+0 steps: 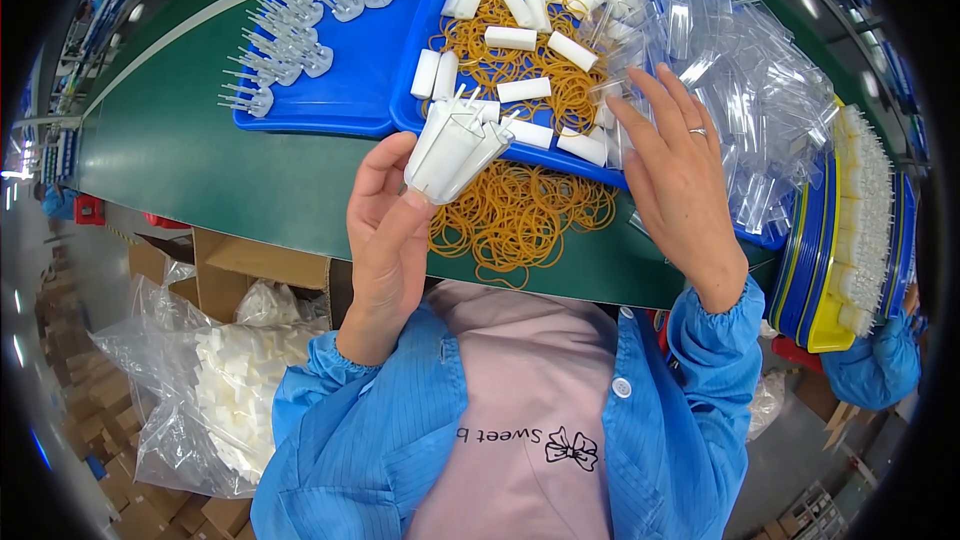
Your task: The person assembles parts by inserting white foam tubes onto the prongs of a plastic base and fitting clear plastic sleeves over them. They then secure the assembled unit with a rubber band and adjust the pieces using tweezers.
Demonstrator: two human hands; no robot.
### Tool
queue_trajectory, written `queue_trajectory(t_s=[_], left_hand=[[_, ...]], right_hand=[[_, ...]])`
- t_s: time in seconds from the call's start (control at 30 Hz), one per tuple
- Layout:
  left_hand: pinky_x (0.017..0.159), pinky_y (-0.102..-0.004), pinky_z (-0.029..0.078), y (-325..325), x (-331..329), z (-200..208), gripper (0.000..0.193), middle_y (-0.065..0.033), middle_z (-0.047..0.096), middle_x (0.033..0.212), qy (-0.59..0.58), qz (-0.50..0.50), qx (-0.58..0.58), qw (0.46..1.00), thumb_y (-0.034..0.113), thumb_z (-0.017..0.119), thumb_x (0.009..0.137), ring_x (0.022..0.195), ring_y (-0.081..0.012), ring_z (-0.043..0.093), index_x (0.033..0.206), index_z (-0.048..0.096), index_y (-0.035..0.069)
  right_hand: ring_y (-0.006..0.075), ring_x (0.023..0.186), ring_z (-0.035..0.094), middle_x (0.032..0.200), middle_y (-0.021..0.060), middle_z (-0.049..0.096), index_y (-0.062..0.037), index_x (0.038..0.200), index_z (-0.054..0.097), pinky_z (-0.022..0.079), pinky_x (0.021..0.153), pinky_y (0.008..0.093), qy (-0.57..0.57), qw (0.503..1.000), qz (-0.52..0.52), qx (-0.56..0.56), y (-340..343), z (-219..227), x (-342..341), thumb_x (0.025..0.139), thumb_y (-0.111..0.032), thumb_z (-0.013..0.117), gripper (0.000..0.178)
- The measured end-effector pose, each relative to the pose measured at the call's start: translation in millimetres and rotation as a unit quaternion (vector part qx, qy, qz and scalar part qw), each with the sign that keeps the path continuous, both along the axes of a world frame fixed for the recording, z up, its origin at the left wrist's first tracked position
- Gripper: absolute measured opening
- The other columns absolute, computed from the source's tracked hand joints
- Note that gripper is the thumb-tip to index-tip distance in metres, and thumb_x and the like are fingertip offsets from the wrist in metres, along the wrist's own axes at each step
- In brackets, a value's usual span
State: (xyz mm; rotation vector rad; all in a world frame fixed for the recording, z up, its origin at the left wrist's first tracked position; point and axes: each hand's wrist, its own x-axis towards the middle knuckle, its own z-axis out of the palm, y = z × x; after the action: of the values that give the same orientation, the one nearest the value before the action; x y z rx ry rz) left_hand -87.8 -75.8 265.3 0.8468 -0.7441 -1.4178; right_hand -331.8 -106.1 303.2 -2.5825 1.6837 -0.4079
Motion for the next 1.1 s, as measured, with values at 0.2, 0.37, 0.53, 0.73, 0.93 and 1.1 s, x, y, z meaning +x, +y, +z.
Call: queue_trajectory(t_s=[0.2,0.37,0.53,0.73,0.93,1.1], left_hand=[[0.09,-0.0368,0.047,1,0,-2,0.049,-0.0144,0.049,0.123,0.0,-0.004,0.005,1.0,0.013,0.06,0.081,0.111,-0.0253,0.051,0.124,0.04,0.001],[0.09,-0.0364,0.047,1,1,-3,0.049,-0.0144,0.049,0.123,0.003,-0.003,0.009,1.0,0.013,0.06,0.081,0.111,-0.0251,0.052,0.124,0.04,0.0],[0.09,-0.0353,0.046,1,0,-5,0.049,-0.0143,0.049,0.122,-0.001,-0.011,0.007,1.0,0.014,0.059,0.081,0.111,-0.0244,0.052,0.125,0.04,0.0],[0.093,-0.0355,0.043,3,-2,-3,0.05,-0.0139,0.048,0.123,-0.007,-0.021,0.009,1.0,0.015,0.06,0.081,0.113,-0.0237,0.05,0.125,0.04,0.001],[0.096,-0.0357,0.04,5,-7,-3,0.051,-0.0135,0.047,0.124,-0.008,-0.031,0.009,0.999,0.015,0.06,0.08,0.115,-0.023,0.048,0.125,0.04,0.001],[0.096,-0.0358,0.04,5,-8,-4,0.05,-0.0134,0.047,0.124,-0.007,-0.035,0.015,0.999,0.014,0.059,0.08,0.115,-0.0228,0.048,0.125,0.04,0.001]], right_hand=[[0.0313,0.126,0.033,0.129,0.0123,0.042,-0.0056,0.111,0.055,0.025,0.103,0.0487,0.003,0.998,-0.031,-0.056,-6,-7,8,0.075,-0.011,0.064,0.038],[0.0309,0.126,0.033,0.127,0.0108,0.043,-0.011,0.106,0.057,0.025,0.103,0.0498,-0.008,0.998,-0.031,-0.053,-6,-2,11,0.068,-0.009,0.07,0.04],[0.0296,0.125,0.035,0.124,0.0081,0.047,-0.0132,0.104,0.058,0.023,0.104,0.049,-0.024,0.998,-0.027,-0.059,-3,-4,11,0.067,-0.005,0.069,0.039],[0.0253,0.113,0.046,0.097,0.0038,0.058,-0.0138,0.109,0.055,0.021,0.103,0.0496,-0.084,0.993,-0.013,-0.078,0,-8,8,0.069,-0.004,0.067,0.043],[0.0258,0.11,0.048,0.096,0.0042,0.059,-0.0118,0.112,0.054,0.02,0.103,0.0503,-0.132,0.988,-0.028,-0.074,-1,-3,11,0.07,-0.007,0.067,0.044],[0.0272,0.116,0.043,0.112,0.006,0.054,-0.0089,0.106,0.058,0.021,0.102,0.052,-0.067,0.992,-0.028,-0.103,-3,-11,20,0.07,-0.013,0.069,0.038]])
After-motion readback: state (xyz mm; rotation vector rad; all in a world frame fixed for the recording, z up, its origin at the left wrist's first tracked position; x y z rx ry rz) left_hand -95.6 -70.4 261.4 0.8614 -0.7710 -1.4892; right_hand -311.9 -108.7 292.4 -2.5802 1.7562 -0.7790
